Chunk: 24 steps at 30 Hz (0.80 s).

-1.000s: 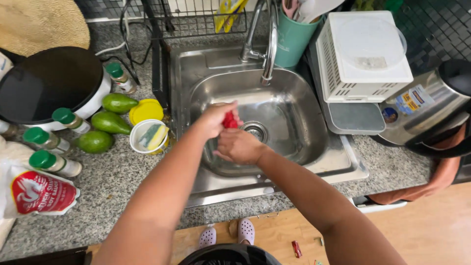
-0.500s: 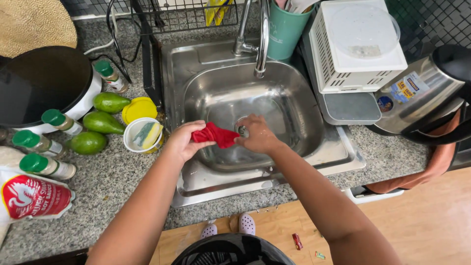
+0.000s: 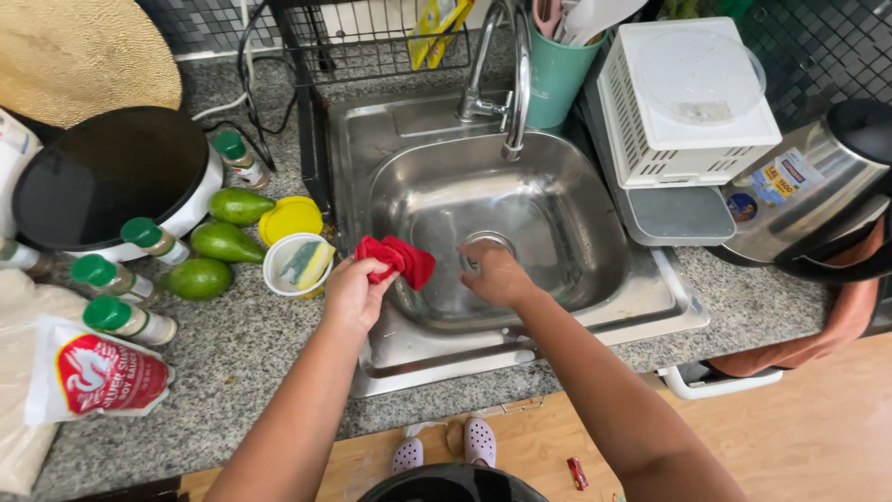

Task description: Cleaning a kitchen drawer and its plastic liner using a cloth and sponge.

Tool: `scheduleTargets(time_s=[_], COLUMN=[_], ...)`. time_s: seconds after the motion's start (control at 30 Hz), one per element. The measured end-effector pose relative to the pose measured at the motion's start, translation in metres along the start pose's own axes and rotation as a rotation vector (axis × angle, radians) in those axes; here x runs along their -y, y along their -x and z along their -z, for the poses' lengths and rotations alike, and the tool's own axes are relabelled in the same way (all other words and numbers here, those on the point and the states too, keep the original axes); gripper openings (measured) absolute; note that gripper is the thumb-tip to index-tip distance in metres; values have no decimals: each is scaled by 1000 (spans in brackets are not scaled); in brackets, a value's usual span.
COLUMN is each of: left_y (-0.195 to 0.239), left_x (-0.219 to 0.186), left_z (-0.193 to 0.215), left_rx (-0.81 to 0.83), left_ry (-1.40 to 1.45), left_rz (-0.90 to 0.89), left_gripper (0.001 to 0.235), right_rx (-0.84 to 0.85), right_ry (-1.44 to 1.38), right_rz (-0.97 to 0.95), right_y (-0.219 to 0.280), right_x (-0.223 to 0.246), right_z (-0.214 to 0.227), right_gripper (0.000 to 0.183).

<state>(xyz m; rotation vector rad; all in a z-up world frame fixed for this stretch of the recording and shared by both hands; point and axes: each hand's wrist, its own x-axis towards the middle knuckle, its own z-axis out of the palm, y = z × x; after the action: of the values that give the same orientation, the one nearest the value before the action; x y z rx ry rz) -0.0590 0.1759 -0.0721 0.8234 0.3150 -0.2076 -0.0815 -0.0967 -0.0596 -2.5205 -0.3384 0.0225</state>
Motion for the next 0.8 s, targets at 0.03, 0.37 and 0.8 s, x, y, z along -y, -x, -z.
scheduleTargets(time_s=[0.03, 0.37, 0.8], left_y=[9, 33, 68], left_x=[-4, -12, -50], left_z=[-9, -43, -80], left_rx=[2, -135, 383], left_ry=[1, -619, -1424], left_rz=[-9, -465, -840], left_gripper=[29, 30, 89], right_rx=[-4, 2, -346], right_ry=[2, -389, -1132], right_rz=[8, -199, -562], right_y=[-2, -3, -27], right_x=[3, 74, 80], right_z=[0, 11, -3], right_gripper=[59, 79, 27])
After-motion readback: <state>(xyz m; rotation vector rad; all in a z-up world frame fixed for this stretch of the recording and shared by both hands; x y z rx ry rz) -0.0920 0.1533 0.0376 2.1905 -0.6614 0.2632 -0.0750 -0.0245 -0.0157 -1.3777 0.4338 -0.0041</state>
